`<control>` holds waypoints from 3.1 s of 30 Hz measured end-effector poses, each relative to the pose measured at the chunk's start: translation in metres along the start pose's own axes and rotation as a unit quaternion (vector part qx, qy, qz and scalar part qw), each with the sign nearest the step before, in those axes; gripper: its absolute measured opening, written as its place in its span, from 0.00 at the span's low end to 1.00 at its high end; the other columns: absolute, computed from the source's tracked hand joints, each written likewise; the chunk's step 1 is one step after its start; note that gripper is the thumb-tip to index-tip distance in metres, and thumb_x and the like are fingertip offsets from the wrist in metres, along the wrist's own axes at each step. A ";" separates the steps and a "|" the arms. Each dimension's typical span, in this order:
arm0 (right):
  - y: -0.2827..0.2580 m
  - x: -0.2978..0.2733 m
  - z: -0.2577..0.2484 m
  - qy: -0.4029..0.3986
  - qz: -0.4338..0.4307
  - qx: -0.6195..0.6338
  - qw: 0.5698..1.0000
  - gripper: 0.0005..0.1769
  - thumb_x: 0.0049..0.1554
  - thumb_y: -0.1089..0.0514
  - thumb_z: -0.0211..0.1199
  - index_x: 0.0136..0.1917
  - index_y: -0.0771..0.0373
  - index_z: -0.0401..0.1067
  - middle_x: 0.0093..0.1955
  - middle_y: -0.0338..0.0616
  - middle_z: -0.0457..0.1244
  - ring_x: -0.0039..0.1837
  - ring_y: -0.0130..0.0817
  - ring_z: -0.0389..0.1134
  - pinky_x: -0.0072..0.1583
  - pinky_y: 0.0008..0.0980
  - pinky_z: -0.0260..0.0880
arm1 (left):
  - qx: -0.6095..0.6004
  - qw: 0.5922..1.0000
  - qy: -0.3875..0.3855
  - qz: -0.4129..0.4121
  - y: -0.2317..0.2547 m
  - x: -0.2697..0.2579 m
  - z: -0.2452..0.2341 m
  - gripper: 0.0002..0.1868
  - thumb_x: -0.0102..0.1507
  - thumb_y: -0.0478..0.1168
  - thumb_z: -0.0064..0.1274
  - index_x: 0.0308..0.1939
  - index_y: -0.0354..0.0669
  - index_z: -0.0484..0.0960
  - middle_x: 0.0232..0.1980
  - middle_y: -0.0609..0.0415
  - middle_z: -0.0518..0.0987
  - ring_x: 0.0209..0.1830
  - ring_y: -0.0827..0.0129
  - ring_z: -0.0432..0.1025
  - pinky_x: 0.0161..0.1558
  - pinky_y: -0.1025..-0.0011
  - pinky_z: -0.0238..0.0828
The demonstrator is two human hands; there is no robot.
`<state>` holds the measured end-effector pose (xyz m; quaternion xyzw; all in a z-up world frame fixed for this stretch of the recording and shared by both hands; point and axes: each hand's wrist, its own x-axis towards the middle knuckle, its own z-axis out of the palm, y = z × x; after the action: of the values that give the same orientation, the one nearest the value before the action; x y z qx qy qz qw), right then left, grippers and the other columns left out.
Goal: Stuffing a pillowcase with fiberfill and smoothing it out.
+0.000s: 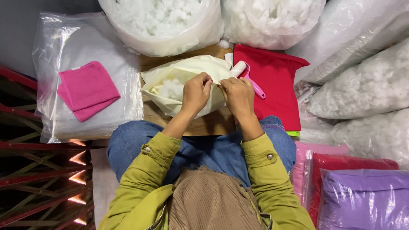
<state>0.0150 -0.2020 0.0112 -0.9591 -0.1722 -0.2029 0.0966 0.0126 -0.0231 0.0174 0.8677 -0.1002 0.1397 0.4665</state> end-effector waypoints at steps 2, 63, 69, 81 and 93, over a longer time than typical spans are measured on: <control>0.001 0.000 0.002 0.036 -0.014 -0.031 0.999 0.03 0.59 0.46 0.66 0.47 0.41 0.76 0.41 0.29 0.67 0.49 0.28 0.72 0.68 0.38 0.60 | -0.010 1.000 0.005 -0.029 0.004 -0.001 -0.004 0.01 0.64 0.36 0.55 0.38 0.44 0.81 0.32 0.45 0.82 0.37 0.47 0.79 0.39 0.54 0.75; -0.024 0.062 0.094 -0.339 0.171 0.141 0.914 0.33 0.69 0.38 0.45 0.84 0.44 0.50 0.86 0.54 0.39 0.84 0.64 0.38 0.76 0.71 0.33 | 0.271 0.917 -0.191 -0.221 -0.129 0.029 0.014 0.37 0.68 0.63 0.46 0.79 0.61 0.59 0.83 0.42 0.49 0.84 0.45 0.34 0.71 0.29 0.22; -0.039 -0.013 0.106 -0.276 0.173 0.071 0.943 0.32 0.68 0.39 0.44 0.83 0.43 0.50 0.85 0.52 0.42 0.84 0.60 0.37 0.77 0.70 0.30 | 0.264 0.921 -0.202 -0.201 -0.116 -0.051 0.028 0.37 0.70 0.61 0.41 0.81 0.59 0.53 0.85 0.44 0.41 0.84 0.45 0.31 0.73 0.29 0.21; -0.063 -0.047 0.082 -0.292 0.137 0.039 0.946 0.33 0.69 0.40 0.41 0.84 0.47 0.49 0.85 0.56 0.42 0.85 0.62 0.35 0.78 0.69 0.28 | 0.266 0.912 -0.233 -0.206 -0.105 -0.091 0.031 0.39 0.68 0.68 0.38 0.81 0.63 0.53 0.86 0.48 0.39 0.85 0.47 0.29 0.71 0.28 0.28; -0.052 0.031 0.094 -0.182 0.236 0.139 0.944 0.38 0.65 0.42 0.57 0.83 0.45 0.50 0.84 0.64 0.40 0.82 0.70 0.43 0.75 0.73 0.39 | 0.201 0.908 -0.027 -0.368 -0.133 -0.016 0.011 0.44 0.68 0.59 0.49 0.83 0.56 0.47 0.83 0.35 0.37 0.82 0.34 0.35 0.72 0.31 0.41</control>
<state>0.0558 -0.1216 -0.0543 -0.9698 0.0180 0.0300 0.2415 0.0397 0.0412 -0.0974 0.9217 0.2437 -0.0482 0.2981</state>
